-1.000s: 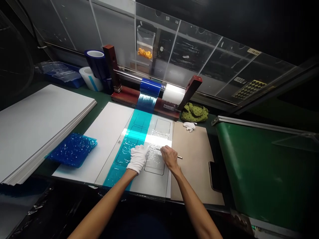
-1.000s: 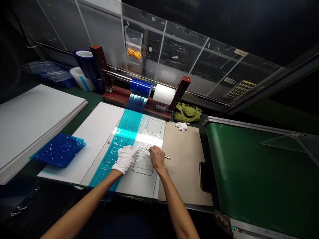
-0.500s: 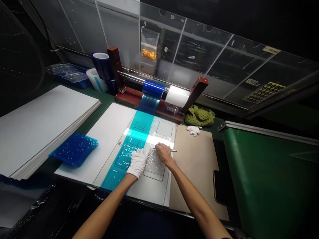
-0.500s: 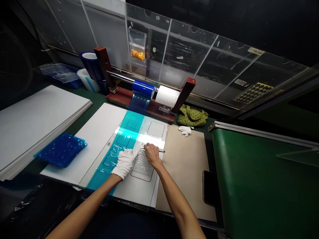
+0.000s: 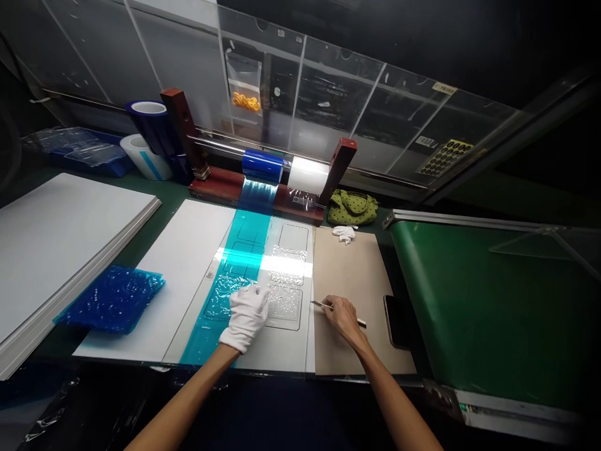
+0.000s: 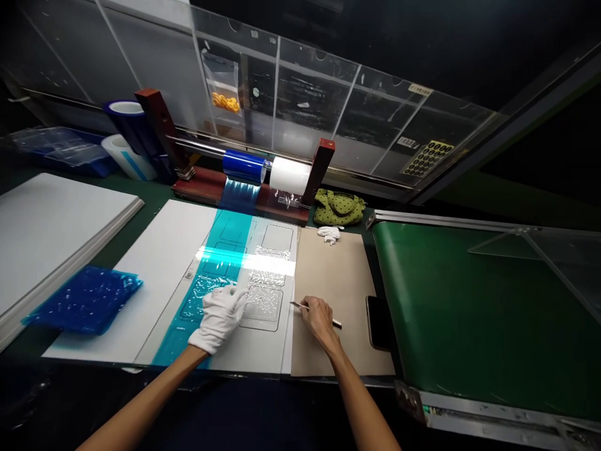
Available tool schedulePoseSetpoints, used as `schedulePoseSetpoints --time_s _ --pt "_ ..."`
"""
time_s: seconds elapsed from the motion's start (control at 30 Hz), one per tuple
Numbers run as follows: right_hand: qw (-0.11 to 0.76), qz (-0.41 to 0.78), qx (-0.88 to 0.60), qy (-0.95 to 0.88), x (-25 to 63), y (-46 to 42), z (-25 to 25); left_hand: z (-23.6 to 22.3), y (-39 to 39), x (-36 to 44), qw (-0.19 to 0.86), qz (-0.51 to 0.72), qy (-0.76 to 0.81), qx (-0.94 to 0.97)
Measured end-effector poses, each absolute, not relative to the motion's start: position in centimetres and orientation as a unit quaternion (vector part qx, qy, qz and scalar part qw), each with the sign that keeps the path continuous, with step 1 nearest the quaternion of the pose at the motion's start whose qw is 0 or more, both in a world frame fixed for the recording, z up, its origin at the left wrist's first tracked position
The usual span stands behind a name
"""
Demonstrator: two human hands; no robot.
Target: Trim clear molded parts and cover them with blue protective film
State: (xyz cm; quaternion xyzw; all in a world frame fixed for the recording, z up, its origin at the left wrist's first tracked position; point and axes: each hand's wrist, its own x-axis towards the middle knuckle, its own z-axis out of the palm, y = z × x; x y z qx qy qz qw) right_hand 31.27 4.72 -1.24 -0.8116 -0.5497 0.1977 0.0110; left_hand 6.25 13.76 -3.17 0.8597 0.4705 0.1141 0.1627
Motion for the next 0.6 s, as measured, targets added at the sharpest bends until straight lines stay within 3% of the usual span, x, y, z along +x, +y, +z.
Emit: schedulePoseSetpoints --time_s 0.27,0.6 --pt "0.115 0.305 -0.820 -0.471 27.4 1.7 -3.9 -4.7 9.4 5.9 0.094 0.066 0.422 0.899" --pt "0.249 0.496 -0.744 -0.372 27.5 1.6 -5.0 -6.9 10.5 6.4 0.130 0.074 0.452 0.879"
